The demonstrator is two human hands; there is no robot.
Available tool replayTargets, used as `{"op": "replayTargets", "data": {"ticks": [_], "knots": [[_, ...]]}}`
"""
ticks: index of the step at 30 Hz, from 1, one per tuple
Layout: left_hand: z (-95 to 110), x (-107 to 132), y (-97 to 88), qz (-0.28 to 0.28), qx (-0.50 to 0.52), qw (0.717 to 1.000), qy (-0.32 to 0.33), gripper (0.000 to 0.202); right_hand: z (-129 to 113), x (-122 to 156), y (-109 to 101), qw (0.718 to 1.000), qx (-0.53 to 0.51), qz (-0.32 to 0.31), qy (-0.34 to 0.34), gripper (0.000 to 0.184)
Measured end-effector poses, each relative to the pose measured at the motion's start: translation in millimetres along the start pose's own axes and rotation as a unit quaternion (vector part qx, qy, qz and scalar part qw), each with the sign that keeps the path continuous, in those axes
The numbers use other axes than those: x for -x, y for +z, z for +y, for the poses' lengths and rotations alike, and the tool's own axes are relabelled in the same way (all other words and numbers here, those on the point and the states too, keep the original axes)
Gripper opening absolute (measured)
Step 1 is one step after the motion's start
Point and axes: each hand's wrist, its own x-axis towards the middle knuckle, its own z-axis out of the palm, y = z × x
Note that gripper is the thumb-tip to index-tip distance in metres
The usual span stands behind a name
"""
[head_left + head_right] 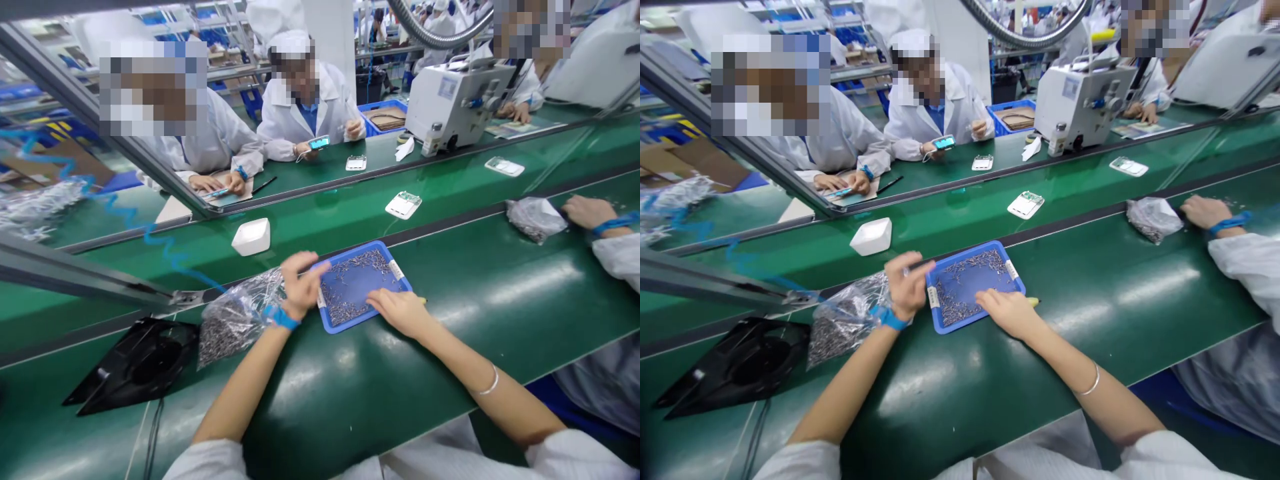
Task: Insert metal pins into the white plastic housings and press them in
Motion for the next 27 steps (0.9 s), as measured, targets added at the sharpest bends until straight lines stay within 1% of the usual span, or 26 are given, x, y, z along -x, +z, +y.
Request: {"op": "replayTargets", "data": {"ticks": [2, 3, 4, 6, 8, 9, 12, 15, 19, 23, 25, 27], "knots": [[41.6, 17.9, -4.5, -0.06, 0.051, 0.993, 0.085, 0.02, -6.1, 2.2, 4.7, 0.992, -0.036, 0.073, -0.094, 0.022], [58.9, 26.8, -6.6, -0.103, 0.085, 0.986, 0.099, 0.021, -8.9, 2.8, 6.4, 0.987, -0.054, 0.091, -0.125, 0.023], [72.5, 34.6, -8.4, -0.113, 0.097, 0.985, 0.092, 0.022, -11.7, 3.0, 7.6, 0.982, -0.071, 0.1, -0.145, 0.025], [87.8, 44.6, -10.9, -0.129, 0.113, 0.983, 0.065, 0.019, -16.6, 2.7, 8.8, 0.975, -0.1, 0.11, -0.167, 0.024], [89.9, 47.0, -12.1, -0.158, 0.12, 0.979, 0.04, 0.012, -20.7, 2.6, 9.1, 0.971, -0.112, 0.107, -0.183, 0.022], [88.3, 46.2, -12.2, -0.182, 0.125, 0.975, 0.037, 0.013, -22.3, 2.9, 9.2, 0.97, -0.11, 0.102, -0.191, 0.022], [82.1, 41.9, -11.5, -0.247, 0.135, 0.958, 0.055, 0.027, -25.9, 4.1, 10.0, 0.972, -0.09, 0.087, -0.201, 0.023], [80.4, 40.2, -11.0, -0.274, 0.136, 0.95, 0.06, 0.034, -27.3, 4.3, 10.6, 0.97, -0.08, 0.105, -0.206, 0.022], [80.7, 41.0, -11.5, -0.285, 0.145, 0.946, 0.059, 0.035, -28.8, 2.1, 9.7, 0.968, -0.099, 0.126, -0.195, 0.024], [79.2, 42.7, -10.9, -0.273, 0.145, 0.95, 0.049, 0.034, -32.2, 0.4, 7.8, 0.976, -0.083, 0.134, -0.148, 0.035], [78.4, 44.0, -10.4, -0.264, 0.142, 0.953, 0.043, 0.034, -33.3, -0.2, 6.3, 0.98, -0.081, 0.132, -0.122, 0.039], [77.8, 45.5, -10.1, -0.255, 0.14, 0.956, 0.038, 0.034, -33.4, -0.6, 4.7, 0.984, -0.075, 0.12, -0.112, 0.039]]}}
